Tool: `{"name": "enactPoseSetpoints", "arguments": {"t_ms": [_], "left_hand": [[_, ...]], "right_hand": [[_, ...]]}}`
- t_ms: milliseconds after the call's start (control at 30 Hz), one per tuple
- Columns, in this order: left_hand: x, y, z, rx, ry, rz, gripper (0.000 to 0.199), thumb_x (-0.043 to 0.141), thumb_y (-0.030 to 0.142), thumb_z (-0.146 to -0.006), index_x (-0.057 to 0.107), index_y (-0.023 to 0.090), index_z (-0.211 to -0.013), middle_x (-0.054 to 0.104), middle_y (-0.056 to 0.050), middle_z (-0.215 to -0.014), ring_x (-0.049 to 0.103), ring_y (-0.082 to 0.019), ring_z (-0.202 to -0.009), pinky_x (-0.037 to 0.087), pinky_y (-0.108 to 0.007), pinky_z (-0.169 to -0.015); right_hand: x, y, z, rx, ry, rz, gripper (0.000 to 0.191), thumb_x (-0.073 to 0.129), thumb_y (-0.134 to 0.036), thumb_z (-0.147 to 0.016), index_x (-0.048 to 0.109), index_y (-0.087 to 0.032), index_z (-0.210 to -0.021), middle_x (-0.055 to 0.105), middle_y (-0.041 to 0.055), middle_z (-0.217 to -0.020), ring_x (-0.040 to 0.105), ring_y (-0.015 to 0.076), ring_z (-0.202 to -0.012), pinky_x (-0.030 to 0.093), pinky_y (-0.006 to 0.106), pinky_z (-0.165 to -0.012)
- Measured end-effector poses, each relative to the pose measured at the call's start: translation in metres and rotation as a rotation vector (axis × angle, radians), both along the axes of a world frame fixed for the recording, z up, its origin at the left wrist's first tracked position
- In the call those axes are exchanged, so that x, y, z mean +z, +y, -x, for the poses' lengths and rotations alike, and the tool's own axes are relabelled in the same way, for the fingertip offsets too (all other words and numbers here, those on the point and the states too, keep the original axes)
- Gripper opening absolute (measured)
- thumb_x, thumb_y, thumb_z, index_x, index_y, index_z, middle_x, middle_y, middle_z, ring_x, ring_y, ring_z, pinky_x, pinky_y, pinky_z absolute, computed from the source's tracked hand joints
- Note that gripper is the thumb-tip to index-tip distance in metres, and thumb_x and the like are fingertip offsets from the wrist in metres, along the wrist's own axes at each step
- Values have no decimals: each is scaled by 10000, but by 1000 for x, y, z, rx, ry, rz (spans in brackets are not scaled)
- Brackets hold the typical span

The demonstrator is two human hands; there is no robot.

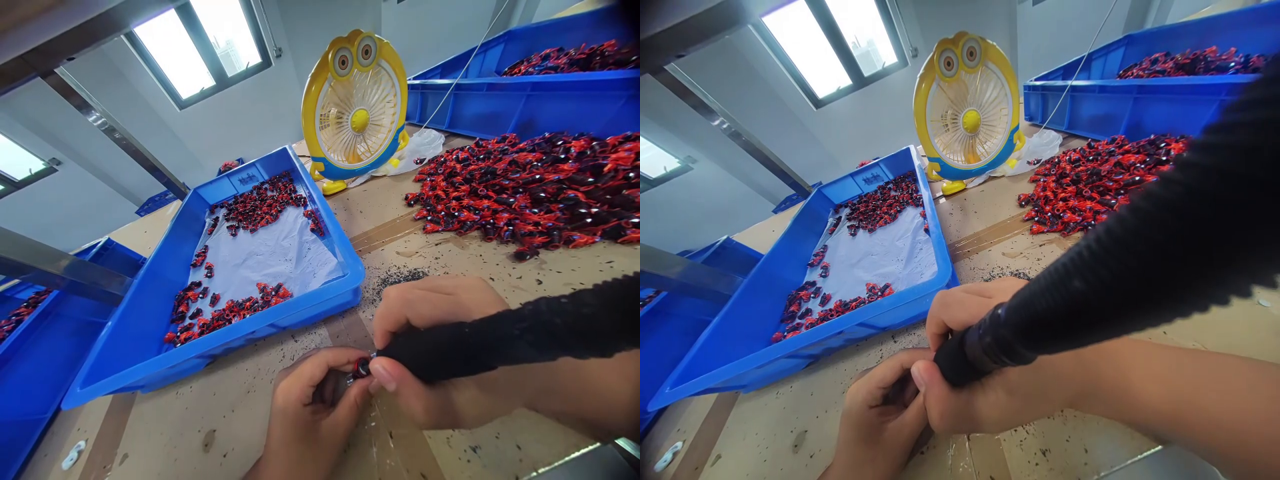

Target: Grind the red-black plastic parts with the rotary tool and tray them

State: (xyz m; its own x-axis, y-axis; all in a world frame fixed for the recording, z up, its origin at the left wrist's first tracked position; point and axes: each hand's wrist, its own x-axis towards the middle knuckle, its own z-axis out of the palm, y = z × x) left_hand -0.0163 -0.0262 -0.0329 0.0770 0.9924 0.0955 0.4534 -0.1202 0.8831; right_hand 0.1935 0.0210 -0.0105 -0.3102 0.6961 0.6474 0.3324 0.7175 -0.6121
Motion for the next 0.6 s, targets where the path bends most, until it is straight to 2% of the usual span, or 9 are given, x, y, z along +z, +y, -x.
{"name": "enactPoseSetpoints", "arguments": {"t_ms": [133, 267, 600], "left_hand": [[0, -1, 0, 18, -10, 1, 114, 838, 206, -829, 896, 247, -919, 855, 4, -814, 770, -166, -723, 592, -201, -685], [2, -1, -1, 9, -6, -8, 99, 846, 214, -829, 899, 238, -909, 851, 2, -785, 735, -153, -662, 568, -199, -637], [4, 1, -2, 6, 17, 17, 91, 825, 245, -847, 897, 228, -901, 851, -5, -794, 741, -162, -673, 577, -210, -646]], "right_hand": [[-1, 0, -2, 17, -23, 3, 165, 749, -361, -851, 614, -267, -851, 627, -112, -674, 560, 62, -537, 390, 216, -503], [-1, -2, -2, 13, -22, 21, 154, 744, -339, -845, 610, -265, -835, 628, -111, -669, 559, 66, -539, 394, 219, -517], [0, 3, 0, 13, -18, -9, 172, 731, -352, -876, 608, -242, -830, 606, -98, -659, 544, 58, -545, 387, 219, -528]]}}
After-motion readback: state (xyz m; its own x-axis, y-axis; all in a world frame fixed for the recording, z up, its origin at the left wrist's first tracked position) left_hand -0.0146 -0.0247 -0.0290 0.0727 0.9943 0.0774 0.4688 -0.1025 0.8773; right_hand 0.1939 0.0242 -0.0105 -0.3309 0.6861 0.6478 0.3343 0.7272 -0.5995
